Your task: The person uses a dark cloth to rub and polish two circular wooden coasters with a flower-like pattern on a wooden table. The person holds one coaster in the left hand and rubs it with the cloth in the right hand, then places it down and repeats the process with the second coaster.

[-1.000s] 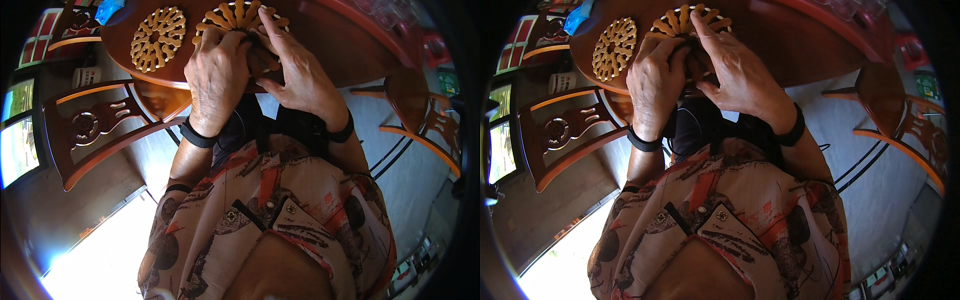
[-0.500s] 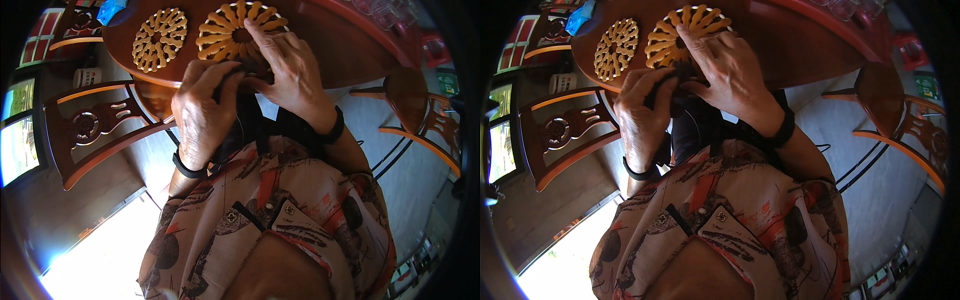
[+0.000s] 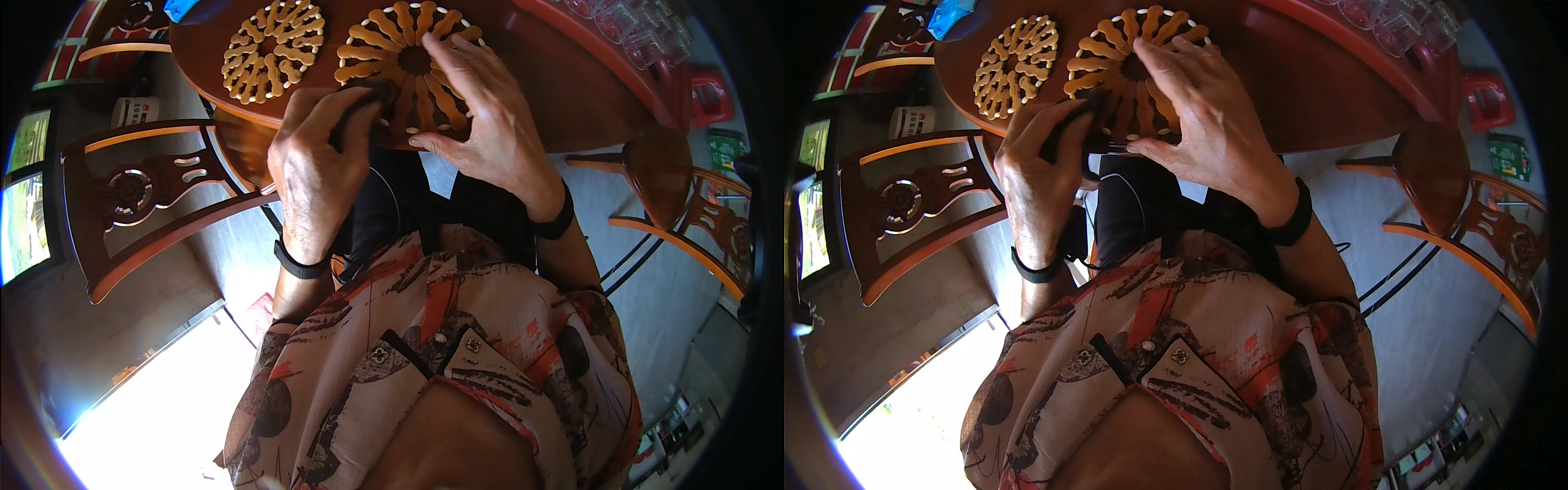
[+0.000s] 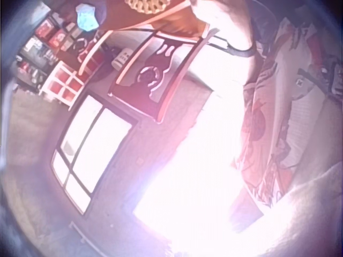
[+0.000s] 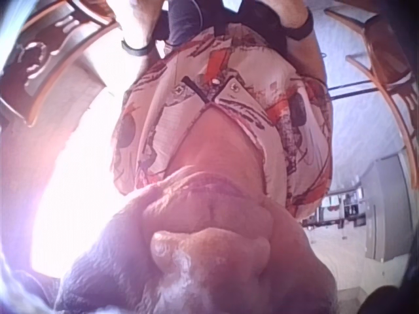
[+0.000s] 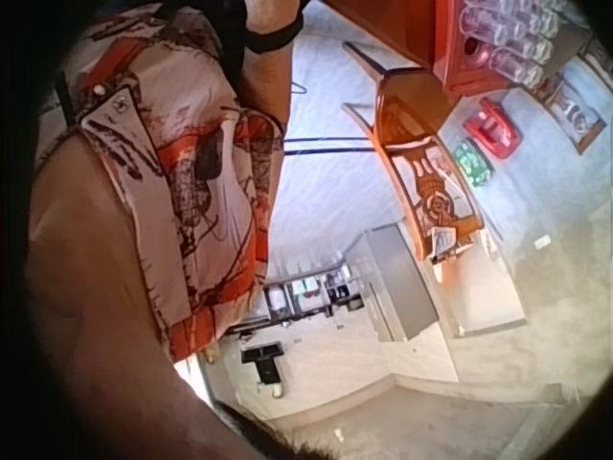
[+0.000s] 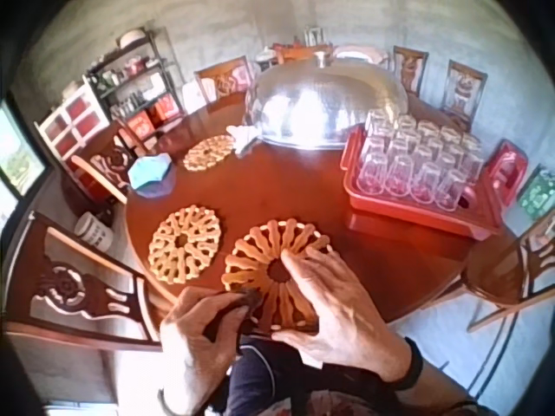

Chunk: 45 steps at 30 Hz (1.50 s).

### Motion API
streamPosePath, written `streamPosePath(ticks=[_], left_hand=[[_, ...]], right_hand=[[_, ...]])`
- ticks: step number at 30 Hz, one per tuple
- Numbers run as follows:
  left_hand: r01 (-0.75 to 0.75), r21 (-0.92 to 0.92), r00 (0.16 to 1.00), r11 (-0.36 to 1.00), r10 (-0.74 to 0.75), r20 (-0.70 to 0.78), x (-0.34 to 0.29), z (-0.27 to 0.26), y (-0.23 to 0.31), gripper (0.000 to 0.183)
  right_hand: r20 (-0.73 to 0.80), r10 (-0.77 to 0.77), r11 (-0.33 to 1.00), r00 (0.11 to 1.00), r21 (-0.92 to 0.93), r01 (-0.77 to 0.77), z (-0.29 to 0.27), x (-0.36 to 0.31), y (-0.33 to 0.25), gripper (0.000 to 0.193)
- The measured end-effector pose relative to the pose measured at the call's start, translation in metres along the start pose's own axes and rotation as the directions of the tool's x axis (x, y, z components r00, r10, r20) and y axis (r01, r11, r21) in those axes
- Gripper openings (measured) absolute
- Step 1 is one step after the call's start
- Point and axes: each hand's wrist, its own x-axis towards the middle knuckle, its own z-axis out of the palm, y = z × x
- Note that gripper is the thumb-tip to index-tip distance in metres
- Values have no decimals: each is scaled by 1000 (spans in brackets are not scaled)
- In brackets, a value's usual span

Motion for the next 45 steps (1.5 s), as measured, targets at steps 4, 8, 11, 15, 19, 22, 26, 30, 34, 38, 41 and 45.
streamPosePath(ticks=[4,8,11,15,19,22,26,30,34,38,41,45], left_hand=[[-187,151,980,971,196,-44,16,23,5,18],[-158,293,987,943,158,24,19,39,9,18],[-163,315,987,935,152,58,-4,27,12,19],[-214,297,974,931,181,135,-26,4,14,24],[-212,287,975,934,181,131,-5,17,13,19],[-211,292,977,933,214,24,21,39,10,18],[-200,273,980,941,197,40,15,37,13,17],[-175,287,983,942,151,104,-22,10,21,21],[-51,166,986,985,23,166,-29,-12,19,19],[-116,117,993,986,111,44,-1,3,16,17],[-205,127,978,970,206,2,22,30,15,15],[-166,230,986,959,155,63,17,41,20,15]], right_hand=[[115,5,986,993,-167,15,6,1,3,88],[126,48,984,991,-177,-25,4,1,0,79],[107,61,987,992,-157,-43,5,0,-1,77],[93,46,988,995,-149,-31,7,-1,0,75],[107,28,994,994,-106,-17,6,-1,0,72],[85,22,995,996,-100,-13,6,1,1,72],[79,35,995,996,-101,-27,6,0,1,75],[100,42,990,994,-135,-28,8,-3,1,83],[105,19,997,994,-78,-11,7,-3,4,88],[110,3,999,994,43,-7,-1,-3,11,87],[156,-12,1000,988,9,11,-5,-2,15,85],[172,5,1000,985,-1,-5,-4,-2,14,81]])
